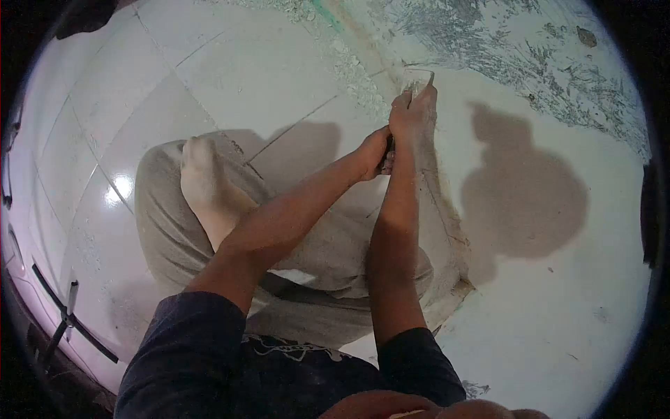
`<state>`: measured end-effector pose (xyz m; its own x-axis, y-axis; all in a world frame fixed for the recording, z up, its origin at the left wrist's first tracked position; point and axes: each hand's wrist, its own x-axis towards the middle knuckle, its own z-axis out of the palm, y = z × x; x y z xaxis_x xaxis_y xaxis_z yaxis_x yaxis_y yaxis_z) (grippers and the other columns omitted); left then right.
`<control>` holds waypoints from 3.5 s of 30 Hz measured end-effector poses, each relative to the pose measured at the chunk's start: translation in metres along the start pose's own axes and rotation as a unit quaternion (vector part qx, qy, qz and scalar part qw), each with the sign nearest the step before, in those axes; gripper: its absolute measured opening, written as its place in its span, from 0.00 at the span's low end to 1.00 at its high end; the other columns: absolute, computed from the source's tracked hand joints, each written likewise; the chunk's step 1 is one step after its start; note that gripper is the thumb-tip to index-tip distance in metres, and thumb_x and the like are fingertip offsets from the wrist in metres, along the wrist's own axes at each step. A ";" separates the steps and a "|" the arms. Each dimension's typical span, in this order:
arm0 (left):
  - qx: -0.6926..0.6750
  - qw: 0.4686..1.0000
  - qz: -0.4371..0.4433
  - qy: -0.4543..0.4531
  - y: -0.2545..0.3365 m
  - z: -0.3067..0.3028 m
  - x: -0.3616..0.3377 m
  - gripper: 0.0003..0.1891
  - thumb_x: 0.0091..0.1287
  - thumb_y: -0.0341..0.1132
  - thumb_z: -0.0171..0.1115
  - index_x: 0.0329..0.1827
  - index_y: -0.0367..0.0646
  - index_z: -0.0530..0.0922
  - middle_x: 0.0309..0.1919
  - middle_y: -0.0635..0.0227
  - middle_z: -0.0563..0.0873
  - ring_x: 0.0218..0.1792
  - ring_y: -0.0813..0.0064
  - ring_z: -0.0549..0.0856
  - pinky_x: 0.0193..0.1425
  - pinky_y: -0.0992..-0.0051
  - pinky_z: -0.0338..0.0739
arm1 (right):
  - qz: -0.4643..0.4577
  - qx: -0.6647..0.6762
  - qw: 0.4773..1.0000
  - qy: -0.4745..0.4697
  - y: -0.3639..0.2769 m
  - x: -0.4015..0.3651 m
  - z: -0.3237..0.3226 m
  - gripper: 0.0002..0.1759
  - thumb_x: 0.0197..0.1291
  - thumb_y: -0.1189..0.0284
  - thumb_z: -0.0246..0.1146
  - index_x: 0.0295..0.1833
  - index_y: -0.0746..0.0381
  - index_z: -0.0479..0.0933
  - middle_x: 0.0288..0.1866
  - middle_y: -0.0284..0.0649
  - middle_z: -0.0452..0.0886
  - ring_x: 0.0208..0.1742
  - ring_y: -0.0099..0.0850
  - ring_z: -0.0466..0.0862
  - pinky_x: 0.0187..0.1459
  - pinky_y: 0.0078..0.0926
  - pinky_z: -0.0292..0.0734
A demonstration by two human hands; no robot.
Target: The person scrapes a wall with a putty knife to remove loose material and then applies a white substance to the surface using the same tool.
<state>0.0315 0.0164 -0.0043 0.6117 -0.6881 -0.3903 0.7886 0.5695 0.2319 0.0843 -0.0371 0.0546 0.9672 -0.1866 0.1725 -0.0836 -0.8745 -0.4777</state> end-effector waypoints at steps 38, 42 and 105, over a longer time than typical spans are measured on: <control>-0.019 0.999 0.019 0.046 -0.006 -0.004 0.005 0.19 0.72 0.48 0.41 0.25 0.50 0.69 0.13 0.76 0.67 0.11 0.80 0.62 0.15 0.75 0.55 | -0.025 -0.081 0.996 0.013 0.007 0.002 0.019 0.21 0.61 0.69 0.52 0.54 0.71 0.61 0.43 0.68 0.76 0.45 0.64 0.78 0.47 0.57 0.72; 0.002 0.998 0.040 0.044 -0.003 -0.012 0.011 0.18 0.72 0.46 0.41 0.25 0.49 0.68 0.13 0.76 0.67 0.12 0.80 0.62 0.14 0.75 0.55 | 0.028 -0.061 0.997 -0.035 -0.011 0.005 0.018 0.19 0.60 0.72 0.52 0.53 0.72 0.60 0.42 0.71 0.76 0.46 0.65 0.79 0.47 0.56 0.72; 0.236 0.967 0.084 0.048 0.015 0.006 -0.002 0.20 0.74 0.49 0.39 0.33 0.45 0.72 0.17 0.73 0.69 0.14 0.79 0.64 0.17 0.76 0.57 | -0.107 0.009 0.983 0.151 0.016 0.009 0.012 0.36 0.64 0.72 0.50 0.72 0.75 0.44 0.52 0.75 0.72 0.52 0.66 0.76 0.57 0.50 0.69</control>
<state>0.0424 0.0231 0.0056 0.7431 -0.5463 -0.3865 0.6327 0.3856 0.6716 0.0946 -0.0471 0.0380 0.8471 -0.1260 0.5163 0.1202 -0.9010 -0.4169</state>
